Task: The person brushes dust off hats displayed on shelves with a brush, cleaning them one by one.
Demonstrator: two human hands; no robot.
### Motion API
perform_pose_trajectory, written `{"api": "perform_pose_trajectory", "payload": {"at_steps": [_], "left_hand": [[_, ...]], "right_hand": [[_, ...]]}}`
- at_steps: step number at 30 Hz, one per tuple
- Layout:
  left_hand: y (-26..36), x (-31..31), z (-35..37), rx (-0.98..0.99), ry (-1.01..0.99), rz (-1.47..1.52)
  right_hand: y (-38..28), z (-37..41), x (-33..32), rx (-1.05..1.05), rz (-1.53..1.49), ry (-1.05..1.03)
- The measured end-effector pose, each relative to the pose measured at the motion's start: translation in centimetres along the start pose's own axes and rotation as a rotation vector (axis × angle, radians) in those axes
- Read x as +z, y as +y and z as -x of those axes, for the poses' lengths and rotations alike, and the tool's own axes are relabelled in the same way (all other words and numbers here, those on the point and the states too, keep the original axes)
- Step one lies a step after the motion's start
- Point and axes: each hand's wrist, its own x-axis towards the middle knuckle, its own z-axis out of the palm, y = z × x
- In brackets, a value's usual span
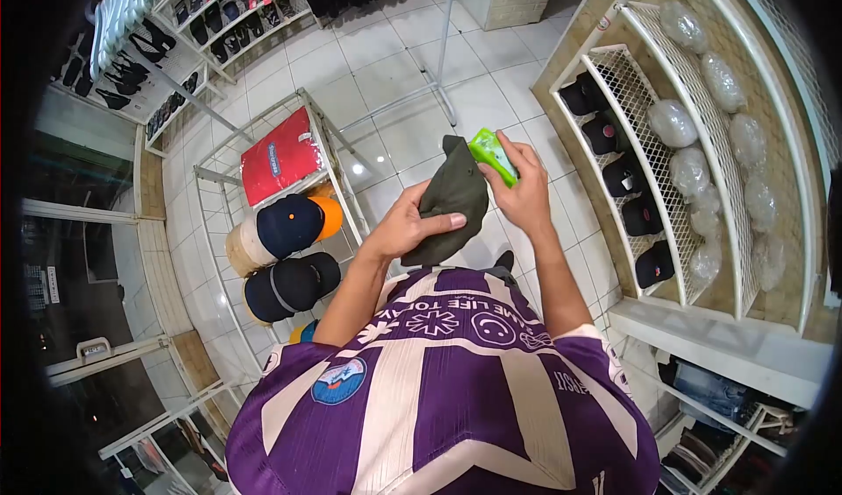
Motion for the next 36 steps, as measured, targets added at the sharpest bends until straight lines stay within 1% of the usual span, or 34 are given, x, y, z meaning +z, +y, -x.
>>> {"api": "perform_pose_trajectory", "payload": {"at_steps": [1, 2, 4, 6, 8, 9, 10, 11, 12, 14, 15, 16, 18, 19, 20, 21, 22, 23, 24, 25, 26, 27, 28, 29, 30, 32, 33, 34, 36], "left_hand": [[0.7, 0.6, 0.5, 0.04, -0.002, -0.005], [1.3, 0.8, 0.6, 0.089, -0.003, -0.012], [1.1, 0.4, 0.7, 0.081, 0.032, 0.044], [0.3, -0.4, 0.6, -0.008, -0.115, 0.042], [0.1, -0.6, 0.6, -0.004, -0.163, 0.046], [0.1, -0.5, 0.8, -0.006, -0.132, 0.041], [0.2, -0.5, 0.8, -0.007, -0.102, 0.034], [0.6, -0.8, 0.3, 0.001, -0.107, 0.026], [0.8, -1.0, -0.1, -0.007, -0.071, 0.023], [0.4, -0.8, 0.8, -0.061, 0.017, 0.033], [0.6, -0.6, 0.7, -0.081, -0.022, 0.035], [0.2, -0.9, 0.5, -0.084, -0.028, 0.031], [-1.1, -1.6, -0.2, -0.115, -0.073, -0.056], [-1.4, -1.5, -0.1, -0.07, -0.066, -0.071], [-1.7, -1.5, -0.1, -0.071, -0.075, -0.076], [-1.6, -1.4, 0.0, -0.06, -0.041, -0.03], [-1.8, -1.2, 0.1, -0.05, 0.003, 0.024], [-1.9, -1.6, 0.1, -0.112, 0.019, 0.013], [-2.2, -1.8, 0.2, -0.12, 0.024, 0.016], [-2.4, -2.1, -0.1, -0.108, -0.023, 0.005], [-2.4, -2.2, -0.4, -0.095, -0.074, -0.007], [-2.1, -1.8, -0.3, -0.09, -0.079, -0.008], [-1.4, -1.2, 0.1, -0.046, -0.023, 0.024], [-0.8, -1.0, 0.4, -0.005, 0.032, 0.052], [-0.2, -1.2, 0.2, -0.003, 0.03, 0.047], [0.3, -1.3, 0.5, -0.025, 0.06, 0.042], [1.2, -0.9, 0.7, -0.073, 0.066, 0.023], [0.5, -1.0, 0.5, -0.077, 0.067, 0.024], [-1.6, -1.5, -0.7, -0.11, -0.045, -0.075]], "right_hand": [[0.6, -0.3, 0.0, 0.071, 0.063, -0.04], [0.8, -0.2, 0.0, 0.099, -0.202, 0.043], [-3.0, -0.5, -1.2, 0.012, -0.435, 0.102], [-4.9, -0.6, -1.0, -0.114, -0.331, -0.033], [-2.6, -1.1, 0.2, -0.083, -0.272, -0.014], [-0.4, -1.4, 0.3, -0.032, -0.091, -0.04], [0.3, -1.9, 0.1, 0.02, 0.088, -0.064], [0.8, -1.8, -0.2, 0.118, -0.135, 0.015], [-0.3, -2.1, -0.6, 0.107, -0.133, 0.008], [-3.6, -1.4, -1.1, -0.035, -0.336, 0.037], [-3.8, -1.1, -0.6, -0.175, -0.254, -0.047], [-4.2, -0.5, 0.5, -0.105, -0.29, -0.103], [-1.9, -1.1, 1.3, -0.055, -0.128, -0.101], [-1.2, -1.2, 1.1, -0.058, -0.124, -0.093], [-0.5, -1.2, 1.0, -0.029, -0.084, -0.018], [-0.9, -1.5, 0.8, 0.0, -0.044, 0.051], [-1.4, -1.5, 0.5, 0.001, -0.044, 0.044], [-2.2, -0.9, 0.3, -0.086, -0.119, 0.004], [-3.2, -0.4, 0.3, -0.174, -0.194, -0.028], [-3.6, 0.3, 0.8, -0.133, -0.169, -0.107], [-2.7, 0.2, 1.0, -0.135, -0.166, -0.101], [-0.8, 0.0, 1.2, -0.01, -0.142, -0.059], [1.3, -0.1, 1.3, 0.113, -0.12, -0.018], [3.2, 0.1, 1.2, 0.068, 0.02, 0.031], [2.8, 0.0, 0.8, 0.065, 0.018, 0.036], [0.2, 0.2, -0.7, 0.125, -0.372, 0.107], [-1.8, 0.3, -0.9, 0.124, -0.491, 0.09], [-2.1, 0.6, -0.1, 0.128, -0.491, 0.09], [-1.8, 1.1, 1.4, 0.009, -0.346, 0.005]]}}
